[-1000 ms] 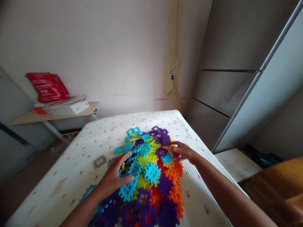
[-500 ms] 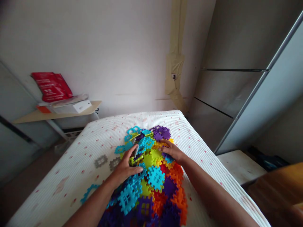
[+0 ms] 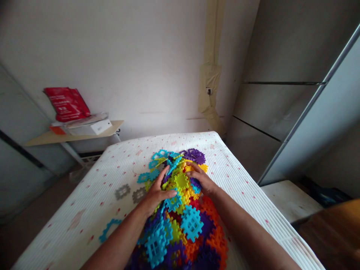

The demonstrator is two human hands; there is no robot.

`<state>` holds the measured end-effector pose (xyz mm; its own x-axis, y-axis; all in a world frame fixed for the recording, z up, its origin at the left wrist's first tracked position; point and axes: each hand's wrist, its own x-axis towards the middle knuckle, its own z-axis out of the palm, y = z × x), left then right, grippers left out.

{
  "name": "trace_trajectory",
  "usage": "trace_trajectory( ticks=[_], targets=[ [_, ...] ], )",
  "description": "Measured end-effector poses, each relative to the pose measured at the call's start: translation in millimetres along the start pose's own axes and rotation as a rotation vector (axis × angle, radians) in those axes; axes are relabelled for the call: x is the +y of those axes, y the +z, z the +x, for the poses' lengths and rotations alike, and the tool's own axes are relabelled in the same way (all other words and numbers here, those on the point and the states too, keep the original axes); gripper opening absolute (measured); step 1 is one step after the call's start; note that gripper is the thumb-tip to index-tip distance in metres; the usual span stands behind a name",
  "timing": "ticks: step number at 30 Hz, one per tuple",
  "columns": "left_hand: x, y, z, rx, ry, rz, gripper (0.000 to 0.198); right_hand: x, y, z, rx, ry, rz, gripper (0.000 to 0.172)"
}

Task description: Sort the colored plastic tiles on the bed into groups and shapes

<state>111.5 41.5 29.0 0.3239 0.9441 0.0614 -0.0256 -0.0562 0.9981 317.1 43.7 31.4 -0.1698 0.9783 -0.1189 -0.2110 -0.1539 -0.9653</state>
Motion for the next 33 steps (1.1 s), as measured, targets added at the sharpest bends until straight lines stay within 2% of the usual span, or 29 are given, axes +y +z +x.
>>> trace_trajectory(
  ticks=[4, 8, 10, 16, 21, 24, 26, 30, 33],
  targets=[
    [4, 2.0, 1, 0.023, -0.034, -0.187, 0.085, -7, 9, -2, 0.008, -0.039, 0.000, 0.047],
    [9, -0.3, 2, 0.027, -0.035, -0.379, 0.086, -21, 23, -3, 0.020, -0.073, 0.029, 0.047],
    [15, -2.3, 4, 0.072, -0.018, -0.421, 0.083, -33, 32, -3, 0.006, -0.082, 0.062, 0.047],
    [40, -10.8, 17, 0.236, 0.049, -0.456, 0.058, -71, 59, 11, 0.001, -0.140, 0.059, 0.045],
    [47, -23.2, 17, 0.339, 0.051, -0.401, 0.042, -82, 70, 26, 0.012, -0.244, -0.037, 0.044],
    [46, -29.5, 11, 0.390, 0.031, -0.417, 0.040, -86, 73, 29, 0.031, -0.286, -0.060, 0.044],
    [45, -32.6, 6, 0.387, -0.007, -0.423, 0.041, -90, 77, 29, 0.037, -0.300, -0.056, 0.044],
    [43, -36.8, -1, 0.302, -0.004, -0.442, 0.039, -96, 86, 31, 0.025, -0.303, -0.066, 0.042],
    [38, -40.8, -7, 0.238, -0.004, -0.348, 0.038, -96, 91, 34, 0.024, -0.335, -0.132, 0.042]
  ],
)
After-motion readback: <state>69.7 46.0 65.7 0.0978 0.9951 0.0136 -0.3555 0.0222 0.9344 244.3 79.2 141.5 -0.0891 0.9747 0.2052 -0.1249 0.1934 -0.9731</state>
